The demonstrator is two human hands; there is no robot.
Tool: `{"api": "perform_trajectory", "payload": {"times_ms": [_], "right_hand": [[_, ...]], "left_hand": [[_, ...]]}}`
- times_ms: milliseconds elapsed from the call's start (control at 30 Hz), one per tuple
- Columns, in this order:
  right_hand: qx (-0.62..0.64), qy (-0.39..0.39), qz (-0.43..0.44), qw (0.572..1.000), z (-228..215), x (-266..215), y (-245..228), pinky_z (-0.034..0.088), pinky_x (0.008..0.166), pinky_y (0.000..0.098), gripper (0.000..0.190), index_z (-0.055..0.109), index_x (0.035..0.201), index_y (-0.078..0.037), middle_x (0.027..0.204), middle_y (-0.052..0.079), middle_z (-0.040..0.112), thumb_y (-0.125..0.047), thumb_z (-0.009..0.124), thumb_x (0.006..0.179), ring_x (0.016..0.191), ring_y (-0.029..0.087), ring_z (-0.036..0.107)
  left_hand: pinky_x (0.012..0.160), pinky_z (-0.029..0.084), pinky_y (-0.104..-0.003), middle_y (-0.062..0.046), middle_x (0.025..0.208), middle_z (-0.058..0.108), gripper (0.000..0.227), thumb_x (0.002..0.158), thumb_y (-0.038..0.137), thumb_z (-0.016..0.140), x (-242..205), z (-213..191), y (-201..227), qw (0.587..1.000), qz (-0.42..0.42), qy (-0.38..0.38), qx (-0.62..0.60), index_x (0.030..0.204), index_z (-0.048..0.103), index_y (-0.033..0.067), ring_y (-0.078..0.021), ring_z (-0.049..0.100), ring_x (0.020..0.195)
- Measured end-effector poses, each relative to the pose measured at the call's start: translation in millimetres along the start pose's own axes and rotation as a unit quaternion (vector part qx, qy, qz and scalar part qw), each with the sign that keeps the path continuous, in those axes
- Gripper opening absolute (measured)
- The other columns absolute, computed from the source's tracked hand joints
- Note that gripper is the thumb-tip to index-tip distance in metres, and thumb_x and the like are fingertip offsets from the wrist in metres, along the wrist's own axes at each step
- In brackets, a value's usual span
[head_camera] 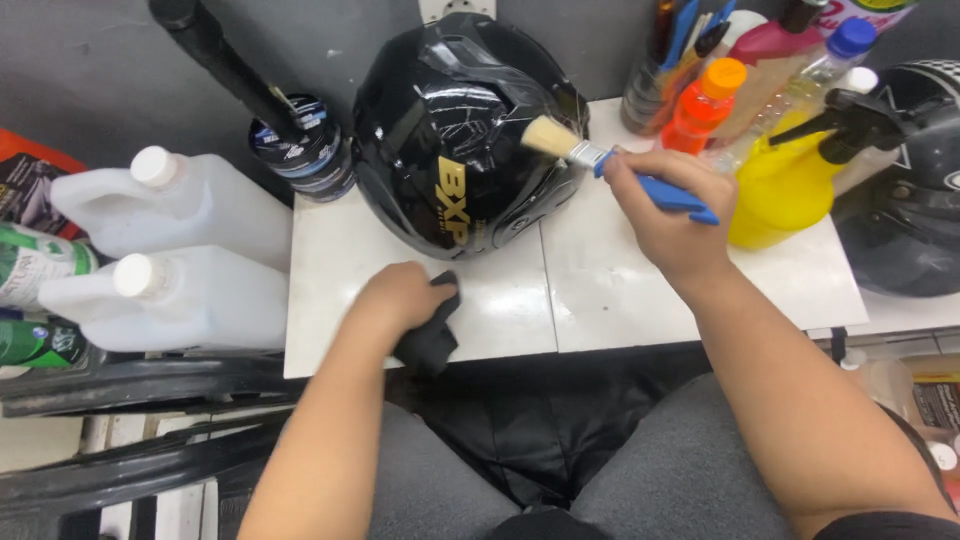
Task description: The person applies a clear liquid to a black motorcycle helmet using a brush, repeatedly dipping the brush into a small cup and spreading the liquid over the helmet's surface. The person rotates the helmet to cover different areas and occasionally wipes the surface with a black cloth.
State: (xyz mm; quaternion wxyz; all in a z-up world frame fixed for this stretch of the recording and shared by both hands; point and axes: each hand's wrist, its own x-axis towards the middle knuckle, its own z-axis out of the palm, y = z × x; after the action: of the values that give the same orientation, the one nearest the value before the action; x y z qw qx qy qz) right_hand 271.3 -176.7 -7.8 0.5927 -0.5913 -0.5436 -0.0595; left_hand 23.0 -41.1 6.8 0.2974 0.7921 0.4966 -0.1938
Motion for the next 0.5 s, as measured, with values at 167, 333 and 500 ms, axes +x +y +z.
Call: {"api": "perform_trajectory", "payload": {"times_ms": [167,333,500], "right_hand": [[0.011,-0.002,0.007,1.000,6,-5,-21,0.056,0.081,0.0416,0.007,0.077,0.090,-0.003,0.088,0.018,0.075,0.001,0.083,0.089,0.088,0.037,0.074],[-0.008,0.027,0.025,0.999,2,-3,2,0.056,0.083,0.0408,0.007,0.078,0.096,-0.003,0.092,0.017,0.075,0.003,0.081,0.094,0.092,0.035,0.074],[0.033,-0.005,0.036,0.999,13,-9,-31,0.056,0.083,0.0415,0.010,0.078,0.091,-0.006,0.091,0.018,0.076,0.000,0.084,0.085,0.091,0.035,0.074]], "left_hand": [[0.101,0.050,-0.051,-0.033,0.125,0.067,0.063,0.091,0.040,0.064,-23,-43,-6,0.997,-0.044,-0.052,0.024,0.126,0.066,-0.0118,-0.0453,0.062,0.122],[0.103,0.049,-0.051,-0.034,0.127,0.067,0.068,0.089,0.044,0.066,-21,-48,-20,0.997,-0.078,-0.025,0.005,0.128,0.065,-0.0116,-0.0441,0.062,0.124],[0.104,0.047,-0.057,-0.031,0.133,0.063,0.081,0.082,0.057,0.069,15,-36,-40,1.000,-0.030,-0.005,0.007,0.136,0.062,-0.0025,-0.0452,0.058,0.128]]}}
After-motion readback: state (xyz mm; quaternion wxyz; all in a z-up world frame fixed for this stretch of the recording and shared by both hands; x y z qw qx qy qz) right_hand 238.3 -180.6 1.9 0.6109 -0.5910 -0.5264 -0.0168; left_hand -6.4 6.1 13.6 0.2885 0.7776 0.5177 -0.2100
